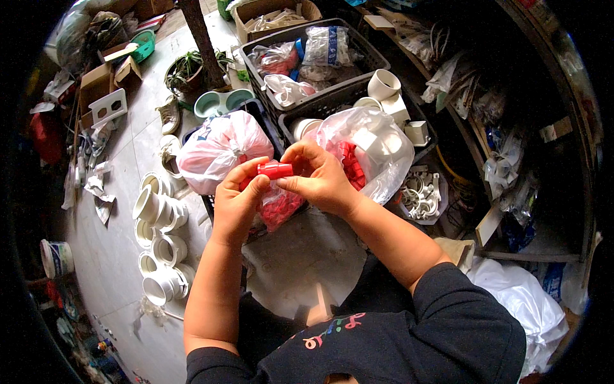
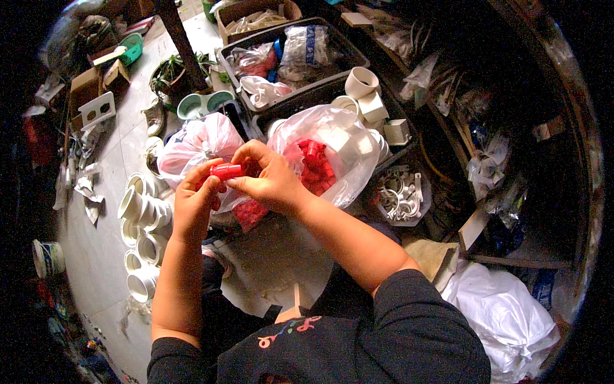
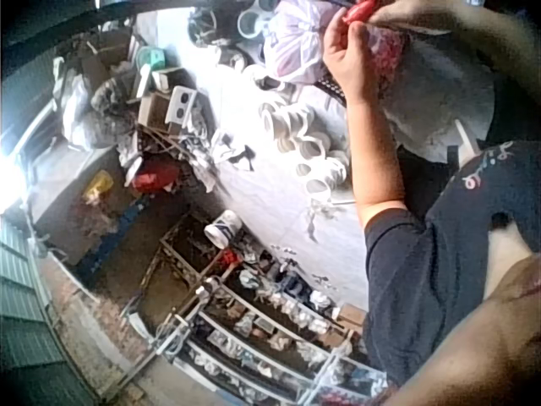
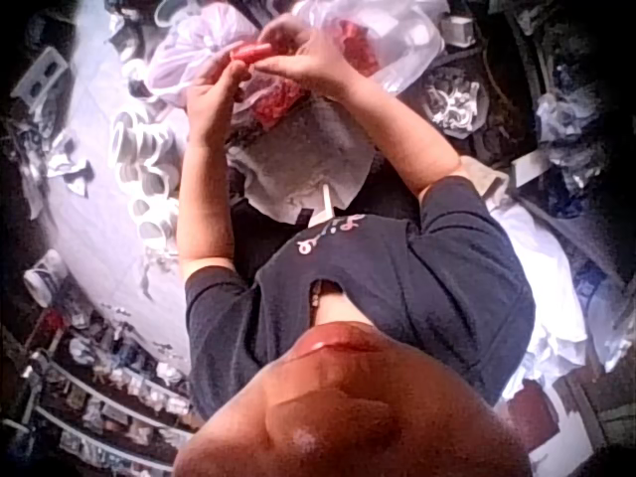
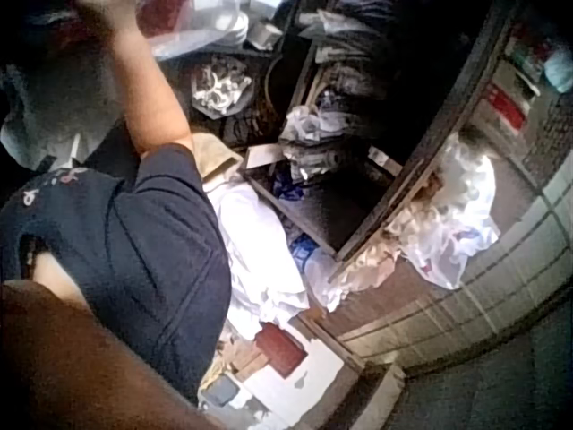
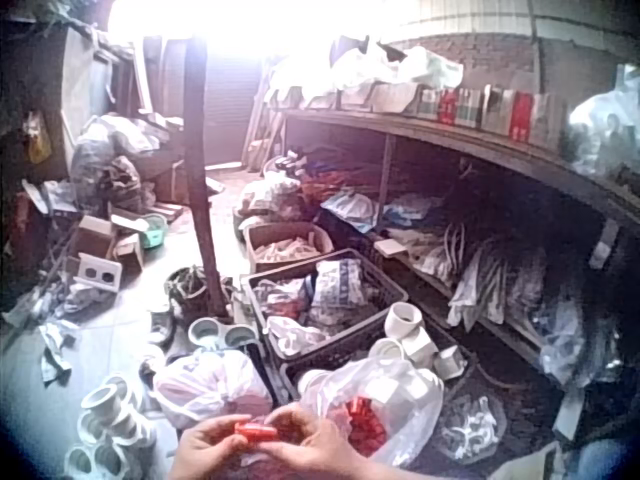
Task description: The person sits on the floor and repeatedly picks small red plastic pieces from a bag, connects them together by hand, and places the assembled pieces back into the bag. The workspace is cluttered with white plastic fittings and other items.
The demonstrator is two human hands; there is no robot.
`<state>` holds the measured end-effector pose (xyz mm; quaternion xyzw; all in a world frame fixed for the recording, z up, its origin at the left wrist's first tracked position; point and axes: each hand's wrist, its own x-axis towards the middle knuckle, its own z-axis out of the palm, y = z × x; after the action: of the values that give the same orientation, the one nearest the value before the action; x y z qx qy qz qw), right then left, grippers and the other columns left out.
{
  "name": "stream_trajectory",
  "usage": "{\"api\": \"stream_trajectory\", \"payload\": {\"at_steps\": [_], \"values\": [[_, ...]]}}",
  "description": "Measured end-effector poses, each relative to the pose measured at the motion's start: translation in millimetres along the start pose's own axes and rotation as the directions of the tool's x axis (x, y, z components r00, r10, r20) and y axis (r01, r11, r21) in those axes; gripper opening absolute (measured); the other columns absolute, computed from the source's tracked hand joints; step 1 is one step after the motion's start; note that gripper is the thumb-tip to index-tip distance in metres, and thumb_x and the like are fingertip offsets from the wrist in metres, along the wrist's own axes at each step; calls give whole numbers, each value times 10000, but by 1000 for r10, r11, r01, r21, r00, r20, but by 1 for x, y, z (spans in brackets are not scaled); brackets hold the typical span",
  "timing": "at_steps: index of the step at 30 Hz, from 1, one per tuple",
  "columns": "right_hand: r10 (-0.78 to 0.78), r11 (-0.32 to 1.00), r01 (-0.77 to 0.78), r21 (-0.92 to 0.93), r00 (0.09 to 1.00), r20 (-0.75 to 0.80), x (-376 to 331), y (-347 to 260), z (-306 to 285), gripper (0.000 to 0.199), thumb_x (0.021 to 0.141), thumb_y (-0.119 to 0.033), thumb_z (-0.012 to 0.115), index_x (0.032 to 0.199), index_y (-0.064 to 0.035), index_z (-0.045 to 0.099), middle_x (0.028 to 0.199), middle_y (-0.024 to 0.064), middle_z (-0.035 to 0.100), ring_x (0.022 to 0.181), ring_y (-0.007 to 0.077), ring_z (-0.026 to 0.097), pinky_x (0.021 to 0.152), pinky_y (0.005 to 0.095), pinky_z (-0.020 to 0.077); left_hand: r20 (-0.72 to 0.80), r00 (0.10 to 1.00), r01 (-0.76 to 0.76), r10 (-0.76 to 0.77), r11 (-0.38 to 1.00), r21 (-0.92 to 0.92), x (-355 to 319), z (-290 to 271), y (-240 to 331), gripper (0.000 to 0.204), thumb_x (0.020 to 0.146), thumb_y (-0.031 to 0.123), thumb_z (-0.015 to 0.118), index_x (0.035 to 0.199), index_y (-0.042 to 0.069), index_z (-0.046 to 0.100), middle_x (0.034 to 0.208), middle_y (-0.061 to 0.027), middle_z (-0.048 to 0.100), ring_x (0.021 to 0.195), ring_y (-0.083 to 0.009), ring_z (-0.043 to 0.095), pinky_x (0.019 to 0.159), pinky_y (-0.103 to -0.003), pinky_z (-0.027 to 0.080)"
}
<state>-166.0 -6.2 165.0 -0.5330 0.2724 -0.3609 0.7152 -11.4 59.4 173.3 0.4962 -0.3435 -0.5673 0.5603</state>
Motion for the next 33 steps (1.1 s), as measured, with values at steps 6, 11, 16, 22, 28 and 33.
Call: {"api": "stream_trajectory", "payload": {"at_steps": [6,11,16,22,28,33], "values": [[2,1000,-1,15,1000,-32,0,-3,-3,284,755,-81,646,1008,-48,521,837,-10,527,703,51,487,624,192,418,-7,1000,-5,5,1000,-7,0,3,-1,320,796,147,609,1080,16,539,926,-13,594,695,-35,497,585,-153,388],[-166,975,154,-163,984,-63,0,-2,-4,256,771,-55,618,1006,-39,516,862,6,526,711,51,497,624,193,423,6,1000,13,-13,1000,2,0,0,-2,327,796,151,611,1082,12,537,935,-21,596,727,-48,516,615,-162,406],[9,998,-13,-64,998,-68,0,-4,-2,359,757,-50,632,1075,-50,464,816,18,537,696,52,496,597,191,422,-2,1000,-8,8,1000,2,-1,2,-3,328,798,155,610,1082,9,538,935,-29,598,738,-54,524,640,-170,417],[-2,988,-1,-154,1000,-24,-5,-9,1,336,775,-78,622,1070,-57,463,810,8,542,681,51,502,621,175,417,10,1000,16,-16,1000,-9,-2,2,-2,341,793,183,619,1080,17,541,911,-17,600,715,-43,515,611,-160,410],[-194,958,191,-213,981,8,1,8,-3,277,807,-131,595,1047,-63,474,797,-5,536,666,54,506,599,179,421,1,999,33,-33,999,-21,-3,5,0,334,793,179,619,1073,14,544,904,-17,599,713,-44,511,612,-164,409],[211,976,-200,-92,969,131,-1,-6,-9,328,765,-75,635,1045,-47,467,859,12,528,734,64,517,648,202,428,-12,1000,-1,1,1000,-9,-2,1,-3,338,799,171,610,1080,-1,534,927,-38,599,775,-73,534,679,-188,426]]}}
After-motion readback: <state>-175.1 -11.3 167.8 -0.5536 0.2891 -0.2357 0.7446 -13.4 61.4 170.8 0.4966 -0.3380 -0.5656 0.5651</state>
